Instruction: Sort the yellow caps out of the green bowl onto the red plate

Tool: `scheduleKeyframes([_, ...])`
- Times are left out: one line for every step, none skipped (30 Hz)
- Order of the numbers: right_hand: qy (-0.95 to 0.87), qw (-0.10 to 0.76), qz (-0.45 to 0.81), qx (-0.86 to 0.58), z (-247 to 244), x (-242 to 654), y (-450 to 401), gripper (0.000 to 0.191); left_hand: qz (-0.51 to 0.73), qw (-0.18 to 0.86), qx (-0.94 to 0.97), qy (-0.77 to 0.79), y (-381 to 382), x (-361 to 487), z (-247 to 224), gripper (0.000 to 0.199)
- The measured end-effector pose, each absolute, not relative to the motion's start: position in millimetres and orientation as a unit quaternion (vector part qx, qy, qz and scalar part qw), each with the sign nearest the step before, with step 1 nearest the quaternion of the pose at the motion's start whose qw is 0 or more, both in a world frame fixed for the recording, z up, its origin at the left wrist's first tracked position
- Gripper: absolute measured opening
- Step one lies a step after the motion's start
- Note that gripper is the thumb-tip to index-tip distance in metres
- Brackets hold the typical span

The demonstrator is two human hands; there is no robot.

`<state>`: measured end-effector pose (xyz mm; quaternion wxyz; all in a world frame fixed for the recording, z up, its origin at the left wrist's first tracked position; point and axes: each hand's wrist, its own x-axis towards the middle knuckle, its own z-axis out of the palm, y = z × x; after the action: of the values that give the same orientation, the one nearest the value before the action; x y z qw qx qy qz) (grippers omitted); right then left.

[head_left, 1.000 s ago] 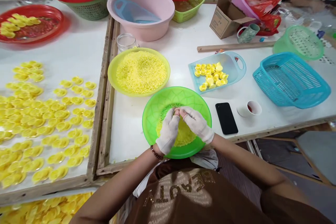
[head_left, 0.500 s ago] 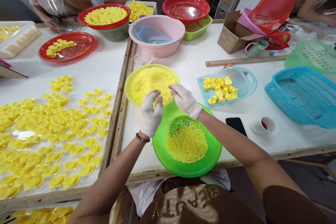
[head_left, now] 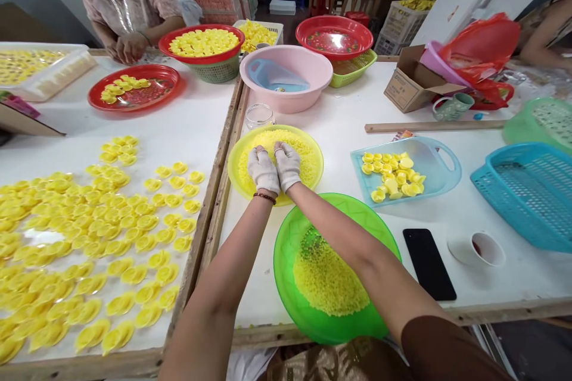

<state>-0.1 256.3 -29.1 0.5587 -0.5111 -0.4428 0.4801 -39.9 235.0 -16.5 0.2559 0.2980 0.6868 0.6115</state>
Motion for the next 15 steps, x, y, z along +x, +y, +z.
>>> scheduleKeyframes([-0.423, 0.567, 0.499, -0.500, -28, -5, 258, 0.022, 0.634, 0.271, 0.282, 0.667, 239, -40, -15, 0.032])
scheduleKeyframes([-0.404, 0.576, 0.516, -0.489, -27, -10, 260, 0.021, 0.661, 0.294, 0.261, 0.640, 242, -41, -14, 0.031])
scheduleKeyframes([-0.385, 0.583, 0.532, -0.479, -25, -14, 261, 0.020, 0.689, 0.318, 0.238, 0.606, 244, -41, -12, 0.029])
scheduleKeyframes([-0.369, 0.589, 0.546, -0.468, -23, -16, 262, 0.019, 0.716, 0.341, 0.214, 0.571, 246, -42, -10, 0.026])
scheduleKeyframes([-0.354, 0.594, 0.558, -0.458, -20, -18, 263, 0.017, 0.738, 0.360, 0.191, 0.538, 247, -42, -7, 0.023])
scheduleKeyframes([-0.342, 0.600, 0.567, -0.449, -17, -20, 264, 0.015, 0.754, 0.373, 0.173, 0.512, 248, -42, -4, 0.020])
scheduleKeyframes([-0.331, 0.605, 0.575, -0.440, -13, -21, 264, 0.014, 0.763, 0.379, 0.162, 0.498, 248, -42, -1, 0.017])
scheduleKeyframes([-0.322, 0.609, 0.582, -0.432, -9, -21, 264, 0.012, 0.765, 0.379, 0.160, 0.495, 249, -42, 2, 0.015])
scheduleKeyframes([-0.314, 0.613, 0.587, -0.425, -5, -21, 265, 0.011, 0.769, 0.381, 0.156, 0.490, 249, -42, 6, 0.013])
scheduleKeyframes([-0.309, 0.616, 0.592, -0.418, 0, -21, 264, 0.011, 0.771, 0.383, 0.153, 0.485, 249, -41, 10, 0.012])
scheduleKeyframes([-0.303, 0.619, 0.595, -0.414, 5, -20, 264, 0.010, 0.773, 0.386, 0.152, 0.480, 248, -41, 15, 0.011])
scheduleKeyframes([-0.300, 0.621, 0.598, -0.408, 10, -18, 262, 0.010, 0.775, 0.389, 0.153, 0.473, 247, -39, 20, 0.011])
scheduleKeyframes([-0.300, 0.624, 0.600, -0.401, 15, -14, 259, 0.011, 0.777, 0.394, 0.155, 0.467, 244, -37, 25, 0.010])
scheduleKeyframes([-0.300, 0.627, 0.602, -0.393, 21, -9, 255, 0.012, 0.777, 0.399, 0.159, 0.459, 240, -34, 30, 0.009])
scheduleKeyframes([-0.304, 0.632, 0.601, -0.384, 27, -2, 249, 0.014, 0.776, 0.404, 0.170, 0.453, 234, -29, 35, 0.010])
